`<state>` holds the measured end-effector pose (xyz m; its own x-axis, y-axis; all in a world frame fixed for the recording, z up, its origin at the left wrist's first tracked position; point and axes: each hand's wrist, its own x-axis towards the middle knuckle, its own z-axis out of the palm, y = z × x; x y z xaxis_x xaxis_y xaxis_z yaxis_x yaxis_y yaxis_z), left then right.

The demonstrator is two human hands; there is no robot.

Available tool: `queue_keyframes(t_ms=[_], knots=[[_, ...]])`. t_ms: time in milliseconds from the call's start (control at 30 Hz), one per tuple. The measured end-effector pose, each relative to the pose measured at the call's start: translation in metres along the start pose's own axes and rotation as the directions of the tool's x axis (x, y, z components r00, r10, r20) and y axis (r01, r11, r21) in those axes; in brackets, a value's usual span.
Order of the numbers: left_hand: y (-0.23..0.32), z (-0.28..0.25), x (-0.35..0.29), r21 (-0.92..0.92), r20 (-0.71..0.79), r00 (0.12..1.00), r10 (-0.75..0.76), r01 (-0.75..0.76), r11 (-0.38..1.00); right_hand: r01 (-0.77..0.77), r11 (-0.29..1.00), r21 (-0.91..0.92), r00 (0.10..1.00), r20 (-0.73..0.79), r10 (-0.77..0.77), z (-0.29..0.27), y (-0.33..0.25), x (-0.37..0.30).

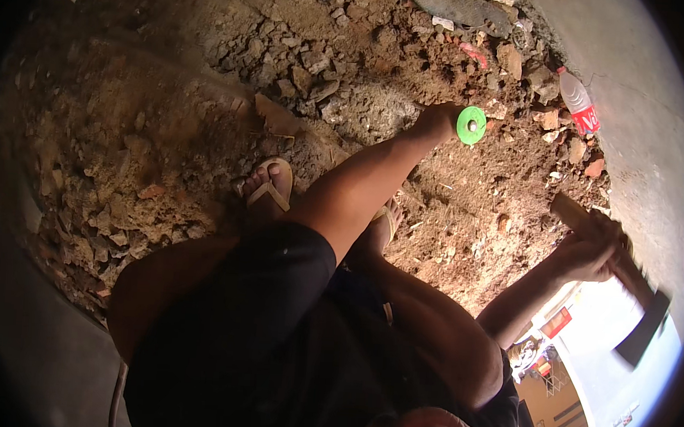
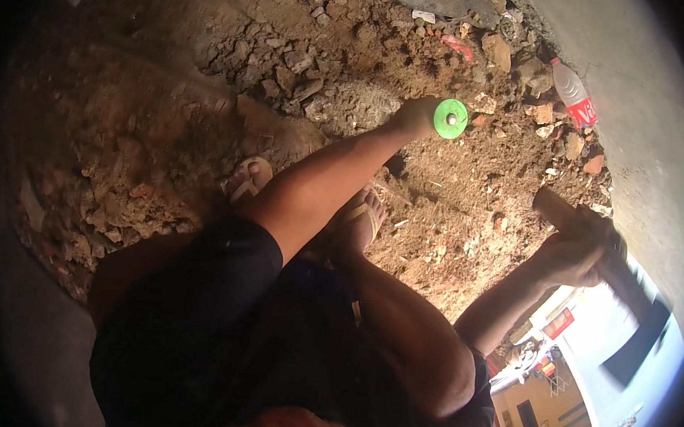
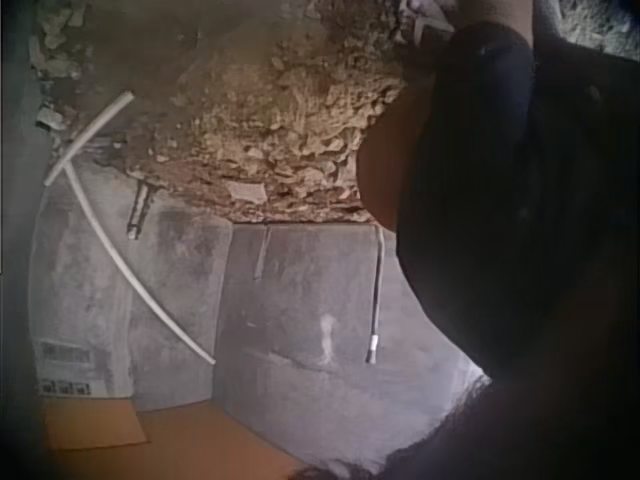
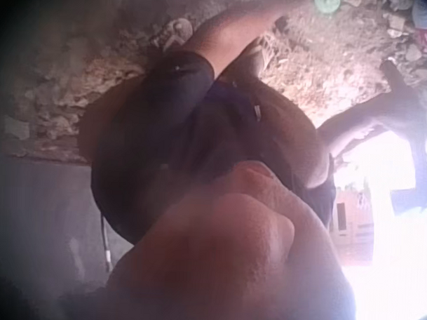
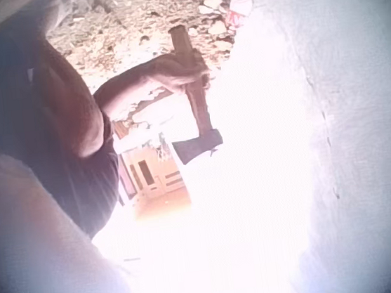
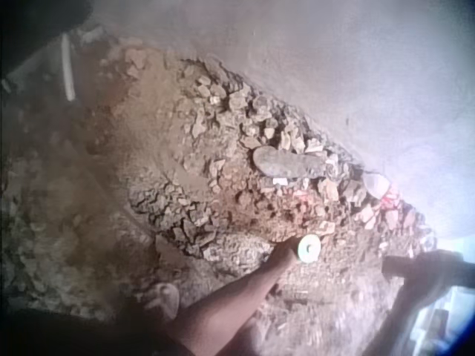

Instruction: The person uses a hammer to strike a chisel held against a section of concrete and dirt, repeatedly breaking away material.

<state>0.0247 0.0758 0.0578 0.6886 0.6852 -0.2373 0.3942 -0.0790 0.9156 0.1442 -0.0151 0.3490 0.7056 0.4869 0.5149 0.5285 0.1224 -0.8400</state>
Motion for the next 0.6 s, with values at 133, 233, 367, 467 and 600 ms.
queue_keyframes(t_ms=[133, 233, 367, 467, 600], knots=[[0.01, 0.009, 0.01, -0.004, 0.021, 0.999, -0.037, 0.037, 0.999, 0.114, 0.566, -0.817, 0.878, 0.349, 0.327, -0.038, 0.125, -0.105], [-0.013, 0.015, 0.016, 0.04, -0.103, 0.99, 0.101, -0.097, 0.994, -0.133, 0.593, -0.794, 0.476, 0.473, 0.741, -0.035, 0.183, -0.148], [0.001, 0.005, 0.0, -0.017, -0.244, 0.954, 0.173, -0.183, 0.983, -0.535, 0.57, -0.624, 0.441, 0.369, 0.818, -0.02, 0.12, -0.121], [0.014, 0.005, -0.011, 0.107, -0.441, 0.825, 0.352, -0.341, 0.934, -0.62, 0.61, -0.493, 0.554, 0.275, 0.786, -0.009, 0.106, -0.112], [0.01, 0.022, -0.006, -0.21, -0.433, 0.874, 0.219, -0.334, 0.919, -0.649, 0.678, -0.345, 0.604, 0.307, 0.735, -0.024, 0.12, -0.12]])
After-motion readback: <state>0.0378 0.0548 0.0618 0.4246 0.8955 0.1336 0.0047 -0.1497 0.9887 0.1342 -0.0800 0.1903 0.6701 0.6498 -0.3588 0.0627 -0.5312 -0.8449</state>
